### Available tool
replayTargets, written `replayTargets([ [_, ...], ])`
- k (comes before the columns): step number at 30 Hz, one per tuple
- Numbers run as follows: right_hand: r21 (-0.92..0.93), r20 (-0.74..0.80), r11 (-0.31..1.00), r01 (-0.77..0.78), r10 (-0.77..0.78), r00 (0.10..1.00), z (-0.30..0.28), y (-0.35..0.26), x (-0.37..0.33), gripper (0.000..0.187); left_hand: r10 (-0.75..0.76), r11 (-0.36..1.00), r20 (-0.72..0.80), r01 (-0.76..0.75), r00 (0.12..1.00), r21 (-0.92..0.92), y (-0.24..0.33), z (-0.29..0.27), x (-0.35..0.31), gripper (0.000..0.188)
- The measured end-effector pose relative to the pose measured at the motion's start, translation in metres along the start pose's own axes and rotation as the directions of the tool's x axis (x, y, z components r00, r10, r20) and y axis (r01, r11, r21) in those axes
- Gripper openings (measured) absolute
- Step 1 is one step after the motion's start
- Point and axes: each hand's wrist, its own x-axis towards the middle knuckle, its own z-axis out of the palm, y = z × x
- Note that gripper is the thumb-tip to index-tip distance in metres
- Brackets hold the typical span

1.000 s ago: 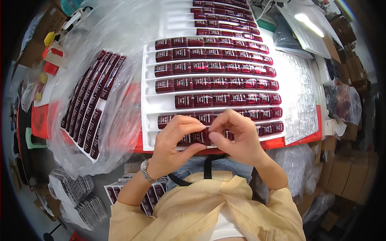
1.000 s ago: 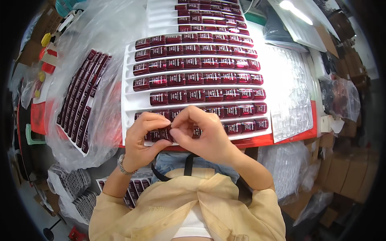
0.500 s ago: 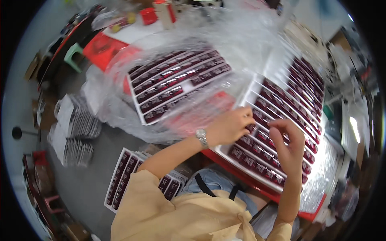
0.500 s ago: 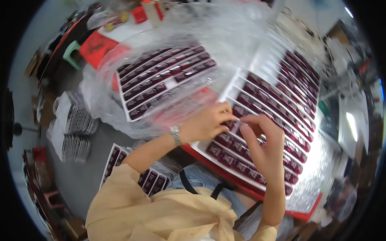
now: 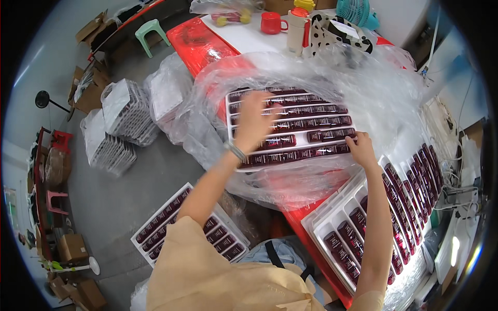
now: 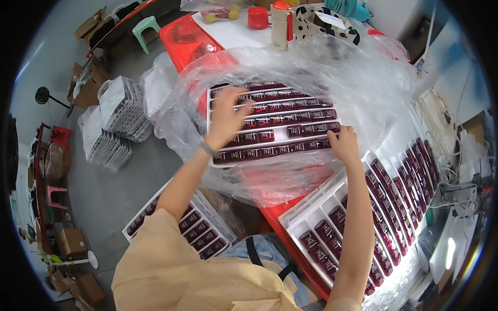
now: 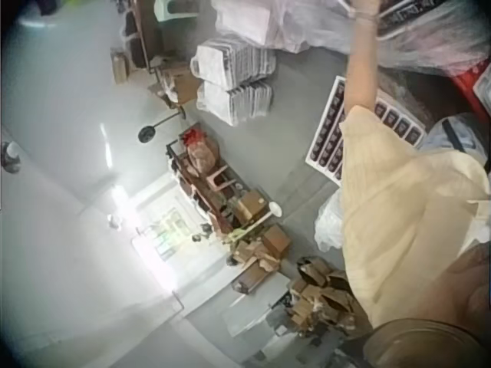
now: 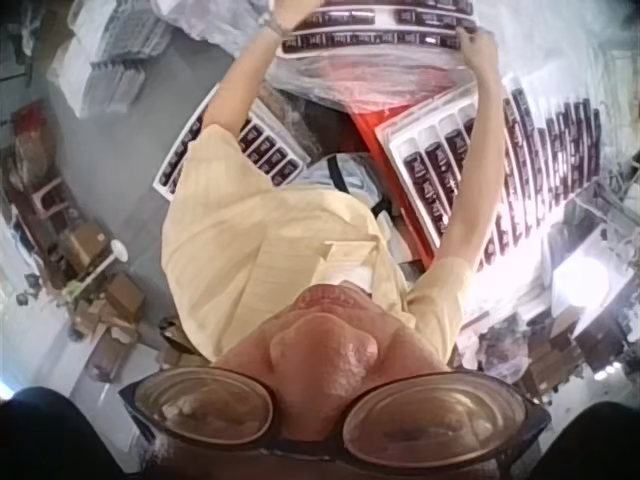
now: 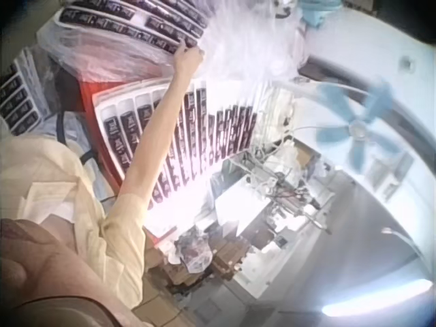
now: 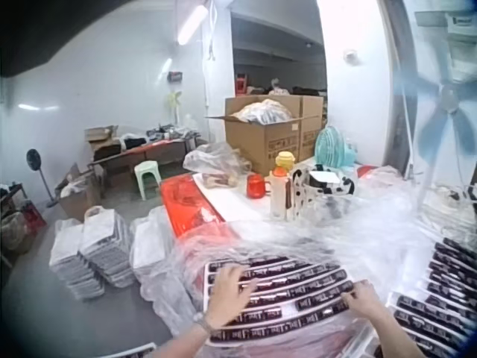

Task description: The person places small maroon cosmetic bottles into a white foam tray. They handle the bottles one by one, arranging them in neat rows within the tray. The person also briefly handles a red box and a stack of white foam sheets.

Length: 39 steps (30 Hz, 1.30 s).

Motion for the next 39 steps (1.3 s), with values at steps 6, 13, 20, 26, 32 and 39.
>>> replayTargets([
  [6,-0.184,-0.005,0.966,-0.181,0.184,0.983,0.004,-0.007,0.004,0.052,-0.498,0.846,0.162,0.437,0.852,0.304,-0.149,-0.008,0.019,0.060],
  [13,0.260,-0.140,0.939,-0.225,0.267,0.953,0.002,0.004,0.009,0.050,-0.634,0.772,0.080,0.625,0.769,0.113,-0.160,0.005,0.041,0.040],
  [20,0.869,0.263,0.331,-0.368,0.320,0.910,-0.032,-0.029,0.004,0.048,-0.650,0.679,0.249,0.696,0.718,-0.236,-0.187,-0.005,0.055,0.026],
  [26,0.916,0.112,0.328,-0.233,0.349,0.930,-0.056,-0.058,0.002,0.048,-0.639,0.577,0.282,0.688,0.716,-0.439,-0.176,0.015,0.063,0.027],
  [32,0.959,0.003,0.259,-0.115,0.398,0.917,-0.094,-0.078,-0.059,0.043,-0.616,0.516,0.410,0.738,0.673,-0.436,-0.130,-0.009,0.085,0.028],
  [39,0.981,-0.138,0.183,0.057,0.472,0.871,-0.150,-0.087,-0.180,0.030,-0.400,0.421,0.609,0.728,0.685,-0.541,-0.054,-0.029,0.063,0.028],
])
